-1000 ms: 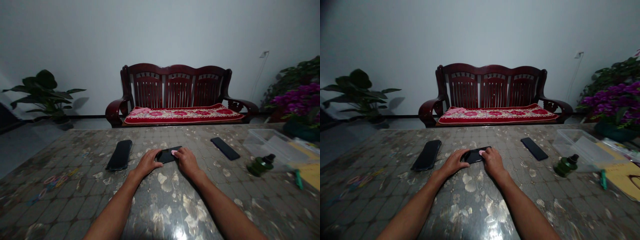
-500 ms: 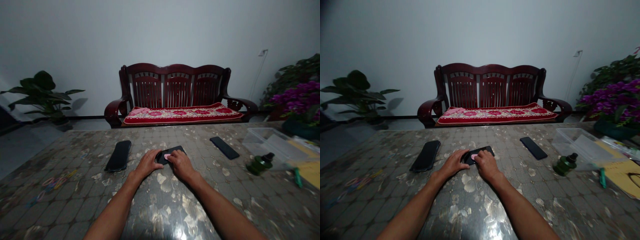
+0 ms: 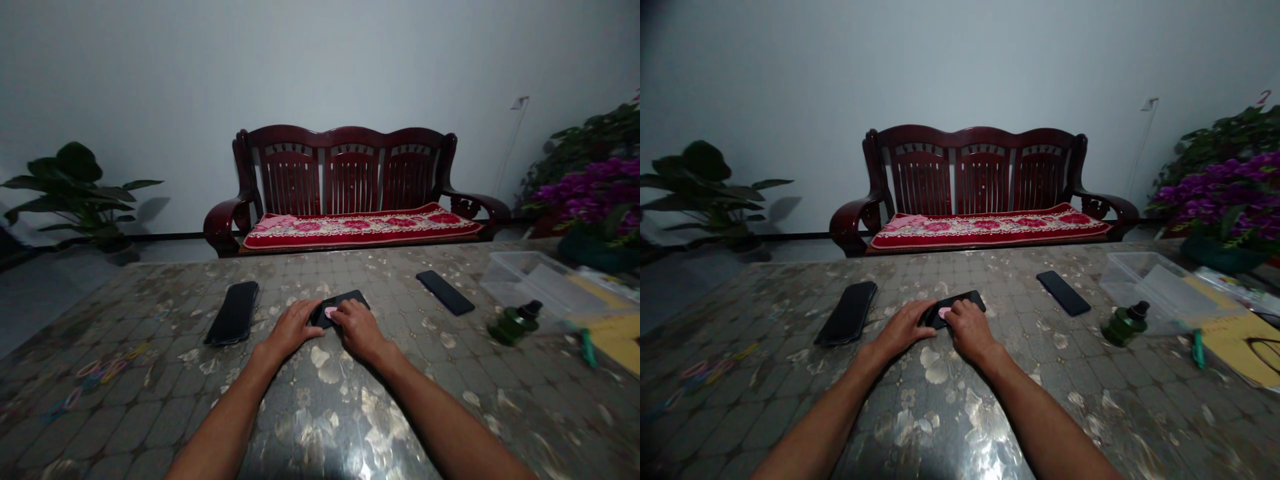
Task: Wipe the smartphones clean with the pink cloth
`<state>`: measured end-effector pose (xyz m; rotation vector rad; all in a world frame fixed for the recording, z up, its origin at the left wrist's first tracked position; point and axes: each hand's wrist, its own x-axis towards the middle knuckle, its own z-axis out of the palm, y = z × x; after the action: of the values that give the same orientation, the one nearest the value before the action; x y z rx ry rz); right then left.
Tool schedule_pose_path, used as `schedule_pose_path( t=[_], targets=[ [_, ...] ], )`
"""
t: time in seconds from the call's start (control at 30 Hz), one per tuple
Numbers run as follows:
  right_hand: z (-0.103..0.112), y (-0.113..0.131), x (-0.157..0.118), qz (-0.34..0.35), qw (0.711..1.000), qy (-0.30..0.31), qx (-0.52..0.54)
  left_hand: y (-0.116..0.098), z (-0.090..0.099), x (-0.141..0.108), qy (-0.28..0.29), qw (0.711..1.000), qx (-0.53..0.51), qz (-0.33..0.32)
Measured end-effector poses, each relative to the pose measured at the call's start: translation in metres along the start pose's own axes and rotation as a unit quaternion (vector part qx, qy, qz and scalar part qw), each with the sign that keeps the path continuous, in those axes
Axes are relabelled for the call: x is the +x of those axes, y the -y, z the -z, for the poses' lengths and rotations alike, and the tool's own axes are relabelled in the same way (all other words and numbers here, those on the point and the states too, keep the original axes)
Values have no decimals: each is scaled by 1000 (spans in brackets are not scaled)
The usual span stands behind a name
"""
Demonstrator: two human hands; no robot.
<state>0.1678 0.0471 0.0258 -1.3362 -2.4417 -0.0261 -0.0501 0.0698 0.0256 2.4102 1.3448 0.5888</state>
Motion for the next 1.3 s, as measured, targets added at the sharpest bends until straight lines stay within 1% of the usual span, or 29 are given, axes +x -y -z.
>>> schedule_pose_path(
  t=[0.07, 0.17, 0.23, 0.33, 0.47, 0.6, 0.73, 0.83, 0.9, 0.97, 1.03, 1.13, 1.3],
  targets=[
    [0, -4, 0, -10, 1000, -11, 7, -4, 3, -1, 15, 1000, 26, -9],
    [4, -22, -2, -95, 994, -43, 9, -14, 7, -3, 33, 997, 70, -13],
    [6, -34, -3, -149, 987, -53, 3, -19, 8, -3, 44, 995, 92, -12],
    [7, -45, -4, -184, 981, -60, 2, -23, 7, -2, 48, 993, 106, -7],
    [4, -47, -5, -193, 978, -76, 24, -23, 5, -1, 40, 994, 104, -4],
    [2, -50, -3, -203, 969, -113, 84, -25, 6, 2, 53, 992, 118, 0],
    [-1, -57, 1, -211, 946, -171, 175, -28, 10, 5, 64, 989, 133, 5],
    [-3, -61, 4, -210, 925, -202, 244, -28, 12, 6, 69, 991, 115, 11],
    [-3, -61, 5, -213, 914, -220, 266, -26, 13, 7, 68, 993, 99, 21],
    [-3, -60, 4, -212, 912, -236, 259, -24, 14, 7, 63, 993, 89, 34],
    [-2, -58, 3, -200, 919, -248, 230, -21, 14, 7, 56, 994, 85, 41],
    [-1, -55, 2, -174, 932, -260, 184, -19, 15, 7, 50, 995, 84, 36],
    [2, -51, 2, -150, 948, -247, 137, -20, 17, 6, 43, 992, 111, 40]
  ],
)
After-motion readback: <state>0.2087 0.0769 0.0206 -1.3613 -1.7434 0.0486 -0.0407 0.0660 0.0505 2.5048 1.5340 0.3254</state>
